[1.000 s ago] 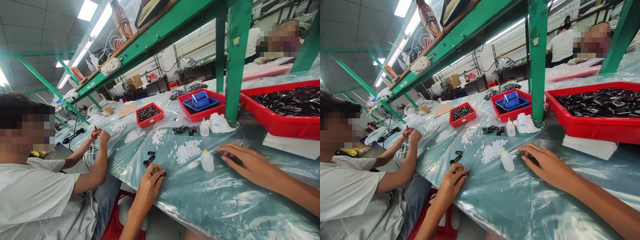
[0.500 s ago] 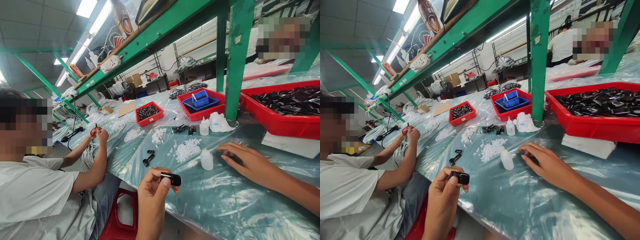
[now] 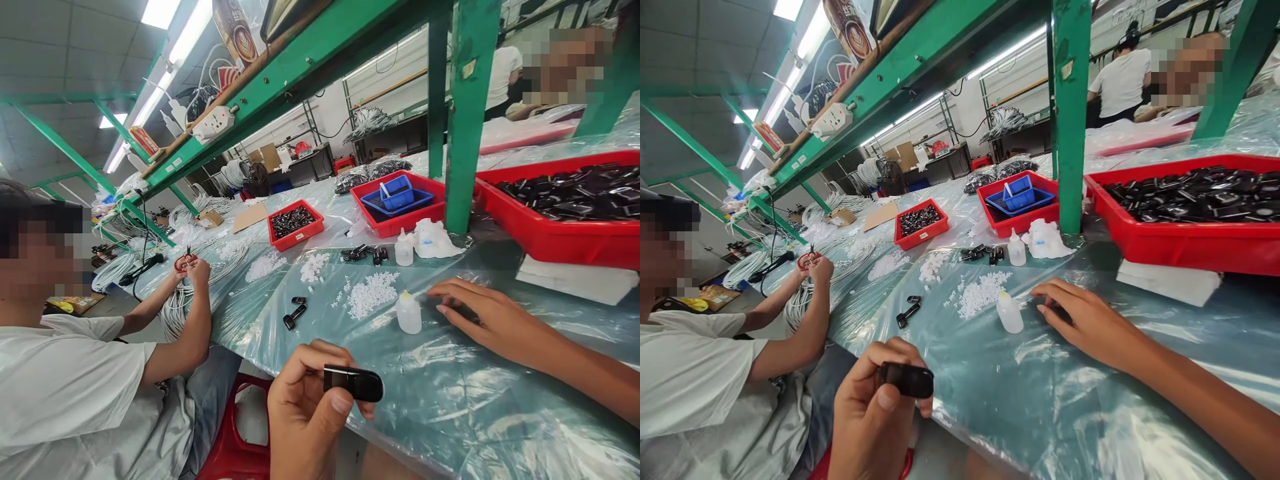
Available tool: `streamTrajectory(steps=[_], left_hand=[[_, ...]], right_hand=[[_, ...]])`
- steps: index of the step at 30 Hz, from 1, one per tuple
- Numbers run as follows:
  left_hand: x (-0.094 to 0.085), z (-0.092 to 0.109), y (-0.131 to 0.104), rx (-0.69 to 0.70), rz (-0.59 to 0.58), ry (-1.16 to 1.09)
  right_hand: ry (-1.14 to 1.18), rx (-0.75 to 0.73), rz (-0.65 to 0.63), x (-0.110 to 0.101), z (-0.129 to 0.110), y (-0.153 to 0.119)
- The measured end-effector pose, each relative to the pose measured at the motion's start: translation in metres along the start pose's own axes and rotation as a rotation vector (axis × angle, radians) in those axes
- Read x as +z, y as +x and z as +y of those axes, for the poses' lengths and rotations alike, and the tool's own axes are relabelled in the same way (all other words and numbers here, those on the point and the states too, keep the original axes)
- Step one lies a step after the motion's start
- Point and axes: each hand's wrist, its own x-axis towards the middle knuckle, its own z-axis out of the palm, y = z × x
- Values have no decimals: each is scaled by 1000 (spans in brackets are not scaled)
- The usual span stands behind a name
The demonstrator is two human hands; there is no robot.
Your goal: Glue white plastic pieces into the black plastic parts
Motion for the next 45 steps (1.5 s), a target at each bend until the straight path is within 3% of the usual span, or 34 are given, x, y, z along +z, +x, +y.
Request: streamTrajectory(steps=[11,14,18,21,27,34,37,39,43,45], left_hand=[[1,-1,-2,82,7,-43],[2,-3,-1,45,-39,-235],[3,-3,1,-81,-153,-669],[6,-4,3,-88,-200,-851],[9,-15,0,12,-138,-728],[3,-10,5,-116,-300,-780],[3,-17,31,-105,-345,-715],[9,-27,61,-112,-355,-609],[35,-62,137,-98,-347,-411],[45,-84,168,-75,-246,-307]], right_hand=[[0,8,30,3,-1,-3],[-6,17,31,4,0,-3],[-34,-3,11,5,7,-3],[-58,-24,21,9,16,-2],[-56,-29,95,15,25,-1],[-43,-25,44,11,18,-1],[-14,-45,58,5,7,-1],[7,-56,46,1,-1,0],[38,-2,55,-4,-9,0],[53,30,62,-5,-10,-2]])
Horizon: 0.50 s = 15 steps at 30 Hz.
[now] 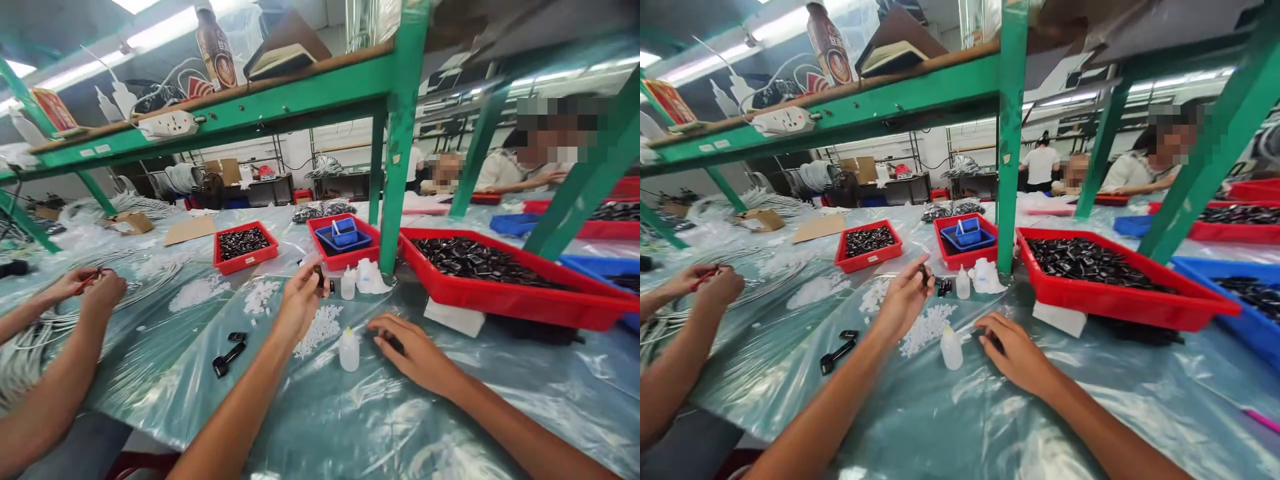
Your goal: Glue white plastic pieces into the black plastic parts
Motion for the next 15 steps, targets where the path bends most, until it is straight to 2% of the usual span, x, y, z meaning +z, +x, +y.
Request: streamTrajectory(steps=[3,6,8,12,15], left_hand=[[-14,-29,24,5,123,107],[-30,-46,26,3,136,151],[-36,-48,23,17,126,189],[-39,-40,22,68,79,285],[-39,-33,21,204,19,523]], right_hand=[[18,52,14,1,1,-3],[-7,126,28,3,4,5],[-57,182,61,4,10,22],[-142,262,165,9,27,78],[-124,292,205,18,37,109]])
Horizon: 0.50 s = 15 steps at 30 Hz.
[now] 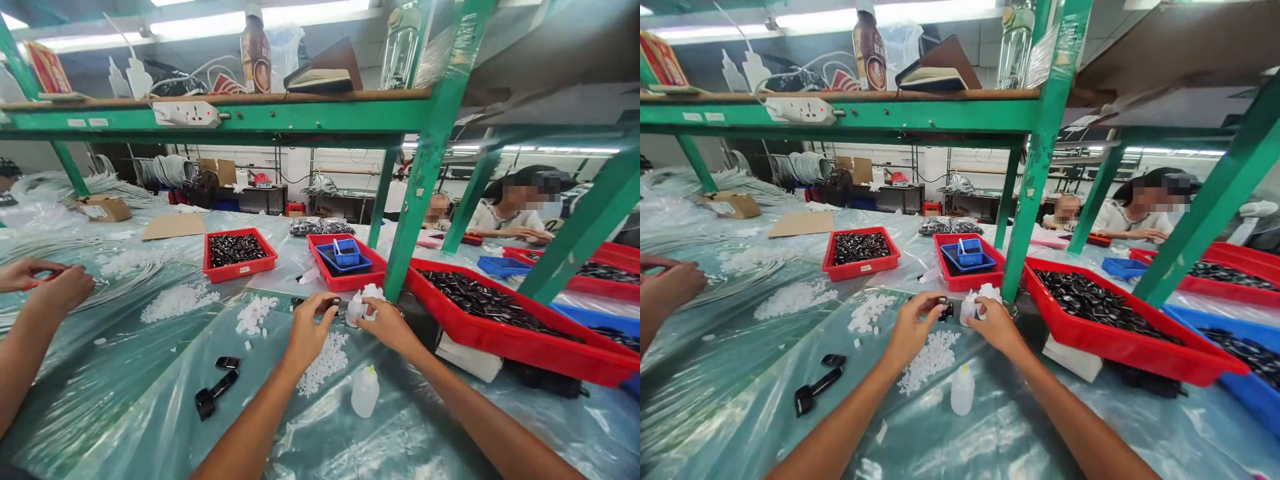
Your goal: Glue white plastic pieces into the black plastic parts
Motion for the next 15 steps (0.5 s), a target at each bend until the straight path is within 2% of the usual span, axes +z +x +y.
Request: streamTrajectory(steps=[3,5,9,12,15], left_hand=[[-1,4,-4,206,-63,250],[-1,7,-6,285,-97,316],[-5,12,-8,378,-98,422],[-10,13,-7,429,-54,501],[-12,11,-6,439,-18,531]], right_hand=[[73,1,3,6,-3,4],[143,-29,-35,0,-10,-1],[258,-164,-158,-34,-40,-9],[124,-336,-193,-62,-63,-13],[-26,-474,-163,-78,-73,-16]])
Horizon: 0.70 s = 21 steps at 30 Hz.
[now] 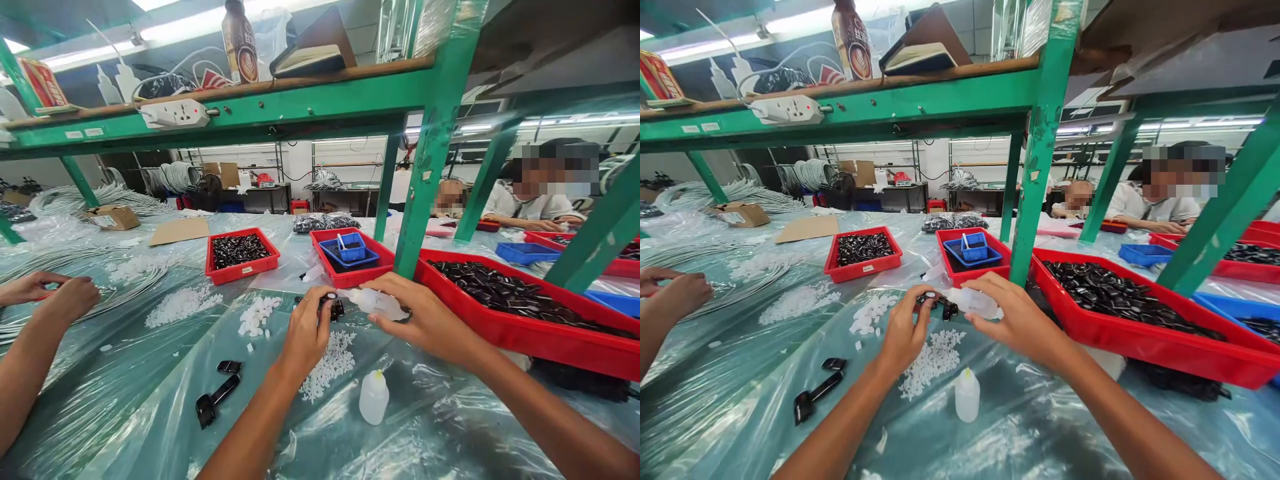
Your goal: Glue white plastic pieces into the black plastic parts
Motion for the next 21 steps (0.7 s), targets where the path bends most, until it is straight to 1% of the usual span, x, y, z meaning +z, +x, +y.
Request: streamTrajectory(steps=[4,7,10,15,18,21], left_hand=[[1,1,0,-24,-6,6],[2,3,0,-37,-15,0],[3,4,-1,-50,-37,3],[3,6,-1,-88,-67,-15],[3,8,-1,-123,-74,-54],[3,10,-2,-141,-83,-99]], right_hand=[[-46,-58,2,-5,2,-3],[-82,-45,-30,-5,5,-4],[-141,-31,-36,-5,5,-5],[-187,-82,65,-12,-4,-6],[-170,-106,122,-16,-14,-5],[-133,-177,174,-18,-22,-3]])
